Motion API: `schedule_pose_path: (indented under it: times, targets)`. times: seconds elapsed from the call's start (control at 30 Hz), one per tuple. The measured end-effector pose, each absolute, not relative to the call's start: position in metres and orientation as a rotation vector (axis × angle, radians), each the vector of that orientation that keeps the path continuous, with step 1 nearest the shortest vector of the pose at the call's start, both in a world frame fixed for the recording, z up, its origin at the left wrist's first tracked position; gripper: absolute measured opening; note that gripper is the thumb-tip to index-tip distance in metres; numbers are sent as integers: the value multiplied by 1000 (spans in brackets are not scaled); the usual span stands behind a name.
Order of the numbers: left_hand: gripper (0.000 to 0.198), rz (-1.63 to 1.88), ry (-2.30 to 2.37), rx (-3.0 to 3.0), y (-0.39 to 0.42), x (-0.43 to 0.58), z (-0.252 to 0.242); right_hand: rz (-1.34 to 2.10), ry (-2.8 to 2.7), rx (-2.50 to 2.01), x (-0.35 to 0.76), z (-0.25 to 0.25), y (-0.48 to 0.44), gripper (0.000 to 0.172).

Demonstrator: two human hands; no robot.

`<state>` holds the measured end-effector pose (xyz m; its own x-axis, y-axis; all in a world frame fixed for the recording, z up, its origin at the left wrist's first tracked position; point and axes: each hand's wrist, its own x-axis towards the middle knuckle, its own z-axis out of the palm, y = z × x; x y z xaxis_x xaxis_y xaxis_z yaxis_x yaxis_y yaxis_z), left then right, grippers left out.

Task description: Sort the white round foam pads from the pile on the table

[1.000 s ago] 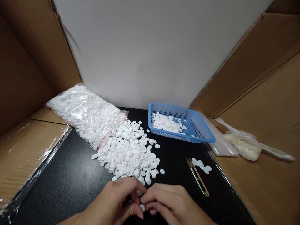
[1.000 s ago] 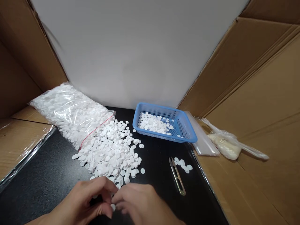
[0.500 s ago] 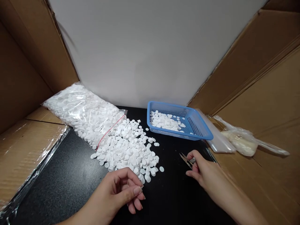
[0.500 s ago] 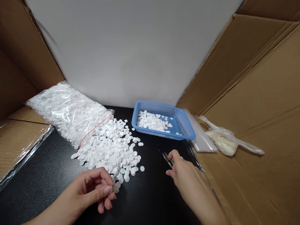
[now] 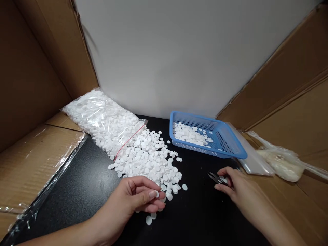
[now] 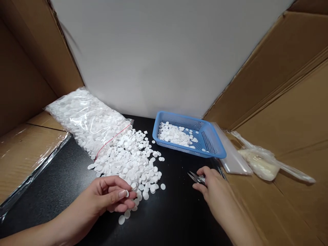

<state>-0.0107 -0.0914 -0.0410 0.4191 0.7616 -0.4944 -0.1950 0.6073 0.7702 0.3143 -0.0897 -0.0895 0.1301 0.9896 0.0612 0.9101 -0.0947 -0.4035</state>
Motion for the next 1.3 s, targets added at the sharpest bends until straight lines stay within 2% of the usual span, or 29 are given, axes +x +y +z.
schedule_pose_path:
  times: [0.17, 0.37, 0.63, 0.83, 1.07, 1.3]
  targets:
    - [28, 745, 956, 680, -90, -13, -44, 254, -1898, -2079, 319, -96, -89, 12]
    - [39, 691, 996, 582, -90, -13, -42, 297, -2012, -2031, 310, -78, -88, 21]
    - [21, 751, 827, 693, -91, -12, -38, 312, -1552, -1826, 251, -54, -109, 21]
    - [13, 735, 751, 793, -91, -13, -39, 182, -1744, -1665, 235, -60, -112, 30]
    - [15, 736, 759, 798, -91, -13, -38, 114, -1918, -1410, 236, -45, -109, 43]
    - [30, 669, 905, 663, -94, -8, -39, 301, -2076, -1129, 214, -54, -122, 52]
